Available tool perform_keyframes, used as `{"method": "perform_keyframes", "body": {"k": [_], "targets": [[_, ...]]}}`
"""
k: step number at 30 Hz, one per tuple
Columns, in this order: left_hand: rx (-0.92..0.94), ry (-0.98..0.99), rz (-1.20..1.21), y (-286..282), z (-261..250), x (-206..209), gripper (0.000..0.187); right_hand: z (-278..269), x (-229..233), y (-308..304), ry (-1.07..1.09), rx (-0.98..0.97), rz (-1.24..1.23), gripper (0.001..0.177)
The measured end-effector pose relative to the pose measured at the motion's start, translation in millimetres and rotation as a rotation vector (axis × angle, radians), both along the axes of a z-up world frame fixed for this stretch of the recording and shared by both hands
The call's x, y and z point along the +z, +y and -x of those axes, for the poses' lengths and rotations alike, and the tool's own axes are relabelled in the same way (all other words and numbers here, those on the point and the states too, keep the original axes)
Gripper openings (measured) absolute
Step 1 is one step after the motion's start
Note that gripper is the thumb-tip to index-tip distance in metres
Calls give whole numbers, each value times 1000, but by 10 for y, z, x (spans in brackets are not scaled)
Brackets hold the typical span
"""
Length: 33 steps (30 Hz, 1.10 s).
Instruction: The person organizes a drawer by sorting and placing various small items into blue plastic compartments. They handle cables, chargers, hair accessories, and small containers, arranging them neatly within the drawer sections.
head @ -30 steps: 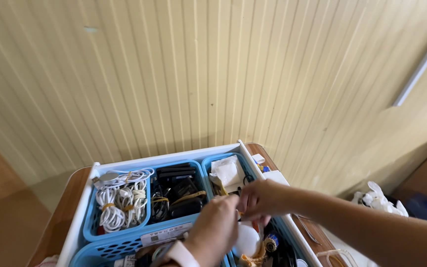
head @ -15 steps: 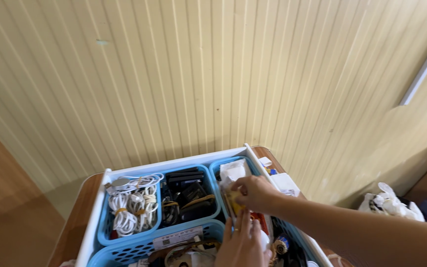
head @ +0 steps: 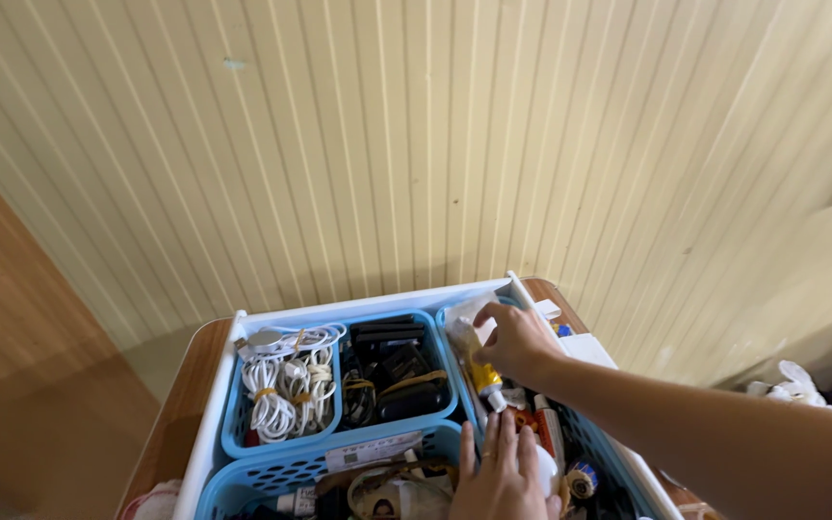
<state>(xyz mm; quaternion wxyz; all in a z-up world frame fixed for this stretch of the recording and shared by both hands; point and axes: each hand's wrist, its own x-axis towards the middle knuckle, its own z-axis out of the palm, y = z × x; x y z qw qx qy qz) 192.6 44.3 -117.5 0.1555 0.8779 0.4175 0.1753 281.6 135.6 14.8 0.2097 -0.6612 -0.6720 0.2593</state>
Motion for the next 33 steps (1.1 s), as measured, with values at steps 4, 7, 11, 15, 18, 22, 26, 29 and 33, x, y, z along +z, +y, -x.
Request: {"method": "perform_keyframes", "body": {"k": [4,7,11,15,18,22,26,29,33], "targets": [[-31,-28,-48,59,34,-129,81,-8,-190,216,-177,49,-93,25],[-47,-64,-58,84,92,-32,82,14,-281,311,-244,80,-140,21],[77,35,81,-19,144,477,63,7,-181,187,-331,122,-116,23],[188,147,82,102,281,1001,58,15,-119,0,-422,125,-328,42],[194,246,141,204,370,1127,62,-13,-320,24,-512,232,-339,54],[191,334,201,330,309,1163,73,-173,-510,91,-697,437,-200,54],[199,332,359,428,240,1263,79,-232,-359,189,-453,414,-137,49],[176,374,388,493,222,1335,77,-411,-188,292,-236,108,-51,39],[137,345,326,535,259,1343,67,-1055,-319,755,-153,-33,-297,28]]}}
